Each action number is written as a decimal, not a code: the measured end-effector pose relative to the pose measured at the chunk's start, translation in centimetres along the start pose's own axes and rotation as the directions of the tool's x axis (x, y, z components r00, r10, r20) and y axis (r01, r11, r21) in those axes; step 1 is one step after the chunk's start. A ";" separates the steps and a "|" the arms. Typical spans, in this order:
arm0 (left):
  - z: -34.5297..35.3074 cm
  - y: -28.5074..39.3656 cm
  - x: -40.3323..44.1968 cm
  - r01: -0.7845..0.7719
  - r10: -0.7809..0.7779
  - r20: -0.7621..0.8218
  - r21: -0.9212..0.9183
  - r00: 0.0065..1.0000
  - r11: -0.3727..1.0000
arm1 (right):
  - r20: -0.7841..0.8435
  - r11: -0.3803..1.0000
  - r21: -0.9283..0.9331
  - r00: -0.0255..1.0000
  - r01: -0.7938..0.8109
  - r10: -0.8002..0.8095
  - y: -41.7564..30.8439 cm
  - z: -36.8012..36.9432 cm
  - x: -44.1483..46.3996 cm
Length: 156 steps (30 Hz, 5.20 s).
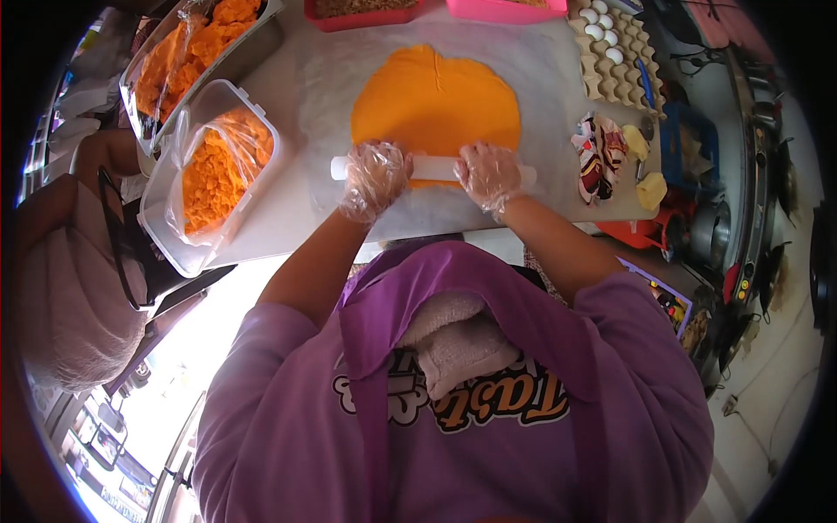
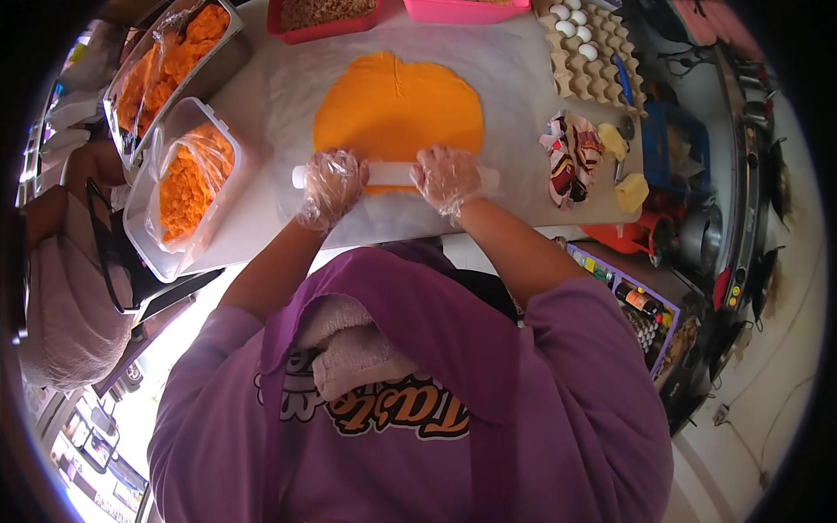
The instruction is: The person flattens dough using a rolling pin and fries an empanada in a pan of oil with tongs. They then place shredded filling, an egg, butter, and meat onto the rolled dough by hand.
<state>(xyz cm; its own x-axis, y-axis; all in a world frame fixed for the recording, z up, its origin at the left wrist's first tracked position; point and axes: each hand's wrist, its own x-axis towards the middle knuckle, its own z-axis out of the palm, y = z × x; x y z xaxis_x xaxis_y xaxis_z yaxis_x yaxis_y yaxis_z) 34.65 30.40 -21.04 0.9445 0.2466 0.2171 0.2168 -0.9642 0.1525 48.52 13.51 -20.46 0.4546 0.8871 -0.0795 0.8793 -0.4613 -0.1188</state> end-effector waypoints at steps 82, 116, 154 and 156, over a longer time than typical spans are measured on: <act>4.9 -5.7 15.9 0.035 -0.035 -0.058 -0.006 0.998 0.999 | -0.056 0.995 -0.052 0.995 -0.080 0.077 10.8 -1.2 13.9; 2.4 -2.4 8.0 0.087 -0.088 -0.012 -0.072 0.996 0.994 | 0.013 0.997 0.071 1.000 -0.001 0.000 7.0 -1.4 7.0; -7.5 -1.4 2.0 0.196 -0.307 0.403 -0.824 0.862 -0.531 | -0.018 0.771 0.021 0.771 -0.636 0.636 22.6 -4.9 -12.9; -9.2 -0.8 4.0 0.140 -0.235 0.468 -0.636 0.852 -0.759 | 0.033 0.777 -0.027 0.777 -0.628 0.629 23.1 -5.5 -12.2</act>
<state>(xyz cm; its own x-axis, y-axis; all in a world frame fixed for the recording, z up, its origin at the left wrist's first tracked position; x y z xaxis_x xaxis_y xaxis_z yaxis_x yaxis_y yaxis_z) 35.96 33.07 -11.41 0.8690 0.3915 -0.3025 -0.1891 0.8278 0.5281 64.01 -7.89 -16.76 0.9014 0.3984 -0.1696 0.4018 -0.9156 -0.0156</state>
